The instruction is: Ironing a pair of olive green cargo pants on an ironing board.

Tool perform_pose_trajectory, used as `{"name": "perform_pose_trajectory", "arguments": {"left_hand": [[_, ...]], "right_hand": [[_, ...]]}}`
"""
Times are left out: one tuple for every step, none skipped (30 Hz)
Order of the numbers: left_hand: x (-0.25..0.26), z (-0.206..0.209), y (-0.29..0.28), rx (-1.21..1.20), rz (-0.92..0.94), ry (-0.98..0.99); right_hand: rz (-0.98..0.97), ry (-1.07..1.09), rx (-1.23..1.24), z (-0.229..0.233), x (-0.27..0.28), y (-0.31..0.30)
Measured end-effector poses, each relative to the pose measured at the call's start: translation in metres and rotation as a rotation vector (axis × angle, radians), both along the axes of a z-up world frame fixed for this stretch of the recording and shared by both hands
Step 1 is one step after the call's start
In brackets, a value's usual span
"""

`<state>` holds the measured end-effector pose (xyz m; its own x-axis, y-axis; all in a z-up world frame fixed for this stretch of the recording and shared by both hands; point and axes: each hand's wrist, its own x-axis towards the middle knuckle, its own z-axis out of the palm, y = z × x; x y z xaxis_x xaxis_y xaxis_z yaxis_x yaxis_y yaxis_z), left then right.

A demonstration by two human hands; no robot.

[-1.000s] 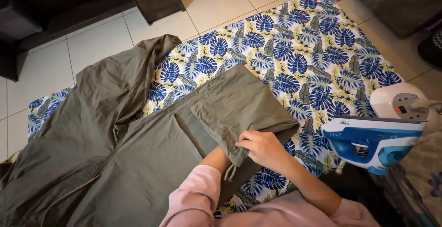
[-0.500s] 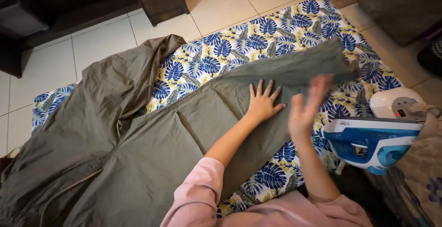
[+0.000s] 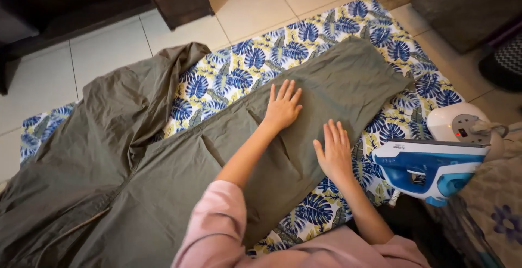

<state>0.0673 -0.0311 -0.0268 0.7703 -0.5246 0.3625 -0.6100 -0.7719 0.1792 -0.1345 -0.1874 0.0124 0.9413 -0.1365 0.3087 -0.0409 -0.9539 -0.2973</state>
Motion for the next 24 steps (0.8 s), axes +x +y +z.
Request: {"name": "perform_pose_trajectory", "arguments": {"left_hand": [[-0.013,0.010,0.012,0.005,-0.121,-0.008],[-0.021,0.024,0.034,0.009,-0.109,0.008],[-0.027,0.038,0.056,-0.013,-0.120,-0.034],[-0.034,0.054,0.079,-0.035,-0.131,-0.075],[-0.041,0.058,0.097,-0.030,-0.115,-0.065],[-0.049,0.062,0.116,-0.058,-0.226,0.058],[-0.056,0.068,0.134,-0.086,-0.340,0.179],[-0.069,0.078,0.133,-0.083,-0.327,0.186],[-0.082,0.087,0.130,-0.079,-0.437,0.212],[-0.096,0.096,0.127,-0.077,-0.547,0.237],[-0.102,0.094,0.120,-0.077,-0.538,0.239],[-0.109,0.091,0.113,-0.075,-0.562,0.182],[-0.114,0.090,0.106,-0.071,-0.589,0.123],[-0.114,0.080,0.101,-0.070,-0.584,0.124],[-0.113,0.071,0.094,-0.039,-0.561,0.069],[-0.112,0.062,0.087,-0.008,-0.538,0.014],[-0.110,0.054,0.083,-0.010,-0.533,0.009],[-0.108,0.045,0.079,0.015,-0.533,0.012],[-0.106,0.037,0.074,0.039,-0.533,0.016],[-0.107,0.035,0.073,0.035,-0.528,0.012],[-0.108,0.033,0.073,0.024,-0.527,-0.004],[-0.109,0.031,0.073,0.014,-0.525,-0.021],[-0.111,0.042,0.080,0.012,-0.519,-0.025],[-0.112,0.053,0.087,-0.037,-0.461,-0.006]], "right_hand": [[0.133,-0.075,0.087,0.013,-0.011,0.005],[0.145,-0.059,0.094,0.019,-0.030,0.005],[0.156,-0.119,0.281,0.026,-0.047,0.006],[0.162,-0.175,0.468,0.034,-0.064,0.006],[0.175,-0.162,0.475,0.011,-0.089,-0.005],[0.073,-0.223,0.618,-0.011,-0.115,-0.016],[-0.035,-0.286,0.759,-0.033,-0.140,-0.027],[-0.027,-0.275,0.766,-0.058,-0.161,-0.040],[-0.170,-0.417,0.873,-0.082,-0.183,-0.055],[-0.314,-0.561,0.975,-0.105,-0.206,-0.071],[-0.308,-0.555,0.978,-0.103,-0.208,-0.083],[-0.387,-0.560,0.970,-0.101,-0.211,-0.095],[-0.468,-0.567,0.959,-0.099,-0.214,-0.105],[-0.464,-0.563,0.962,-0.080,-0.203,-0.102],[-0.274,-0.627,0.894,-0.059,-0.190,-0.100],[-0.083,-0.681,0.823,-0.037,-0.177,-0.098],[-0.076,-0.683,0.822,-0.041,-0.171,-0.109],[-0.099,-0.672,0.899,-0.044,-0.164,-0.119],[-0.122,-0.658,0.975,-0.046,-0.158,-0.130],[-0.114,-0.659,0.973,-0.048,-0.153,-0.140],[-0.080,-0.690,0.945,-0.049,-0.145,-0.151],[-0.047,-0.721,0.917,-0.051,-0.137,-0.161],[-0.038,-0.721,0.916,-0.021,-0.127,-0.162],[-0.045,-0.568,0.878,0.009,-0.117,-0.163]]}}
